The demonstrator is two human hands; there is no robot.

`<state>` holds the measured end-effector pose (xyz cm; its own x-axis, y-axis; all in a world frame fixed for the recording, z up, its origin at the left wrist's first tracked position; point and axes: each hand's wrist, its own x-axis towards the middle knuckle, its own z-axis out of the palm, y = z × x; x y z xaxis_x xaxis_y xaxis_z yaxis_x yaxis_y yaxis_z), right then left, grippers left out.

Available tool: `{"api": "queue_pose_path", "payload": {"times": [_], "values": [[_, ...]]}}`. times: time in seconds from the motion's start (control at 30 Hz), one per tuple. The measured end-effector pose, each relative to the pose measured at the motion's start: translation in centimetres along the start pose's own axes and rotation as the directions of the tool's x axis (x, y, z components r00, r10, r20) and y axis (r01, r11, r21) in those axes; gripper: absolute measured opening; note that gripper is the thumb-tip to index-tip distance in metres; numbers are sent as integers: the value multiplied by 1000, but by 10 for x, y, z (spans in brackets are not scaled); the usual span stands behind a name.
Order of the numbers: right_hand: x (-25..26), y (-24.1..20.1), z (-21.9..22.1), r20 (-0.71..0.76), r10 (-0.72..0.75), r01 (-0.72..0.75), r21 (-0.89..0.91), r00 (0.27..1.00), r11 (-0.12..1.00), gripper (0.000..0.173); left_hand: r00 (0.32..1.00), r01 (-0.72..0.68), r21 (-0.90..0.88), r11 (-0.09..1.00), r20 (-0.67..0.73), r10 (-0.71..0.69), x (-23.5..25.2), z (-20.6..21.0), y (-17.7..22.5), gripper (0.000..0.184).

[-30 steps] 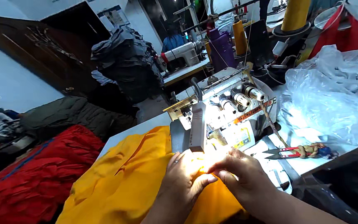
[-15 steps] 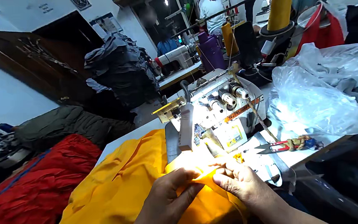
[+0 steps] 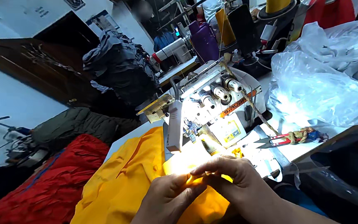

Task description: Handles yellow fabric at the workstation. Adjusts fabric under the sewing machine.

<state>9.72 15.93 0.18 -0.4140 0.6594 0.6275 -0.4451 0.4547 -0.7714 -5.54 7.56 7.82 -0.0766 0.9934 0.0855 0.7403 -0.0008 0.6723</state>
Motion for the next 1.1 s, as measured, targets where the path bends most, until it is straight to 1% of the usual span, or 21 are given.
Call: {"api": "queue_pose_path", "payload": {"times": [0.07,0.17,0.23,0.3,0.33,0.4,0.47,0.53,0.63,0.7,0.77,0.83,0.9,1.03,1.1], "values": [[0,3,-1,3,13,-13,11,1000,1000,25,999,3,5,1000,-46,-3,0,3,0,12],[-6,12,-2,-8,57,-57,-5,998,998,34,992,20,-38,999,-127,-24,1,8,-2,8],[-14,20,-3,13,140,-140,-42,990,989,36,985,23,-88,996,-167,-38,2,10,-2,11],[-28,27,-5,74,247,-239,-97,966,966,31,982,11,-106,994,-186,-31,4,10,-6,12],[-36,30,-7,129,293,-280,-110,947,954,27,981,0,-105,995,-193,-20,5,9,-9,12],[-50,34,-9,206,325,-304,-127,923,944,20,978,-13,-78,997,-206,-4,9,9,-15,11],[-58,31,-11,223,333,-309,-136,916,941,18,972,-10,-42,999,-233,0,14,10,-20,9],[-62,29,-12,199,336,-319,-114,921,941,18,962,-26,-3,1000,-272,25,18,11,-27,8],[-65,29,-10,111,315,-302,-116,943,946,17,938,-12,74,997,-344,37,23,14,-38,10],[-64,28,-8,43,321,-313,-132,946,940,20,922,-4,104,995,-384,44,28,15,-43,11],[-63,27,-6,-18,365,-364,-142,931,920,28,913,-13,133,991,-402,66,34,15,-46,11],[-60,31,-4,-69,389,-395,-157,919,905,41,906,-12,162,987,-415,79,39,17,-48,11],[-57,39,-2,-101,395,-408,-177,913,896,51,905,15,155,988,-421,52,46,18,-50,9],[-45,45,-3,-81,443,-449,-226,893,864,53,899,77,135,988,-437,-10,55,21,-53,8],[-36,43,-8,-20,517,-505,-246,856,827,49,907,65,137,988,-422,-1,58,19,-54,9]]}}
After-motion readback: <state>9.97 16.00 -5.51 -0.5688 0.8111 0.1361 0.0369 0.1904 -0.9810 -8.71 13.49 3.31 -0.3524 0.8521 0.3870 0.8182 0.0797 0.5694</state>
